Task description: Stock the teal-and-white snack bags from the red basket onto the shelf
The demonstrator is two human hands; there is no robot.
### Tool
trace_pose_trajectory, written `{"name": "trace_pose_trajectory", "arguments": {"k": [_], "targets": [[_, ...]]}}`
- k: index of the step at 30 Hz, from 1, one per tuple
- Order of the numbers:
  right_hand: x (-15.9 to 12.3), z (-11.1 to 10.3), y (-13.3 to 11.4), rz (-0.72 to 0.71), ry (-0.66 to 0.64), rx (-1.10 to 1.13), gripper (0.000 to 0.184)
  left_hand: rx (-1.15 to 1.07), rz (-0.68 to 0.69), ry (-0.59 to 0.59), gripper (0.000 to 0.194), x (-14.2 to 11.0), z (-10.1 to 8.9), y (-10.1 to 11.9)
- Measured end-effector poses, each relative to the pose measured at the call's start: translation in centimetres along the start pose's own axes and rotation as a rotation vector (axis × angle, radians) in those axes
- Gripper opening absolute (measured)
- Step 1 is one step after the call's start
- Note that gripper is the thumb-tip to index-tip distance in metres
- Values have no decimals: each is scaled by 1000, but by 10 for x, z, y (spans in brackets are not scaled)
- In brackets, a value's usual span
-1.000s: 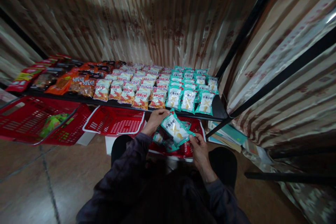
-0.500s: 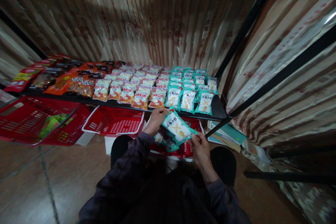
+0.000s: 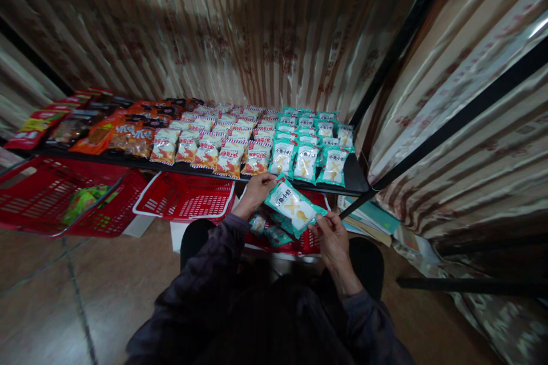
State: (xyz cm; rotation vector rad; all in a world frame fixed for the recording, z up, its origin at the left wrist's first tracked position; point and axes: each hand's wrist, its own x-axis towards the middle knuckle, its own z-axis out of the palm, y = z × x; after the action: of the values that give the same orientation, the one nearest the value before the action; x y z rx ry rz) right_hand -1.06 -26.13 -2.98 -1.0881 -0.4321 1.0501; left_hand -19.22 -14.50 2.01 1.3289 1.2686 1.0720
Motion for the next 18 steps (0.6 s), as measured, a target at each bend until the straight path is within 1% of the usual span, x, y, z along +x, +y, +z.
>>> {"name": "trace_pose_trajectory", "arguments": {"k": [3, 6, 9, 12, 14, 15, 16, 18], "targets": [[-1, -1, -3, -30, -7, -13, 40, 77, 38, -14, 10, 0, -3, 0], [-2, -1, -6, -56, -10, -34, 40, 135, 94, -4, 10, -2, -5, 1], [-5, -1, -10, -113, -17, -83, 39, 166, 150, 36, 9, -6, -6, 1], [-10, -1, -14, -182, -58, -193, 35, 150, 221, 108, 6, -9, -7, -1], [-14, -2, -17, -262, -109, -326, 30, 108, 249, 157, 3, -11, -6, -5], [-17, -3, -18, -325, -141, -404, 26, 71, 243, 172, 3, -11, -6, -7], [-20, -3, -20, -404, -176, -478, 22, 20, 220, 173, 5, -12, -5, -9], [-26, -2, -24, -577, -245, -592, 11, -119, 133, 132, 10, -14, -2, -12]]}}
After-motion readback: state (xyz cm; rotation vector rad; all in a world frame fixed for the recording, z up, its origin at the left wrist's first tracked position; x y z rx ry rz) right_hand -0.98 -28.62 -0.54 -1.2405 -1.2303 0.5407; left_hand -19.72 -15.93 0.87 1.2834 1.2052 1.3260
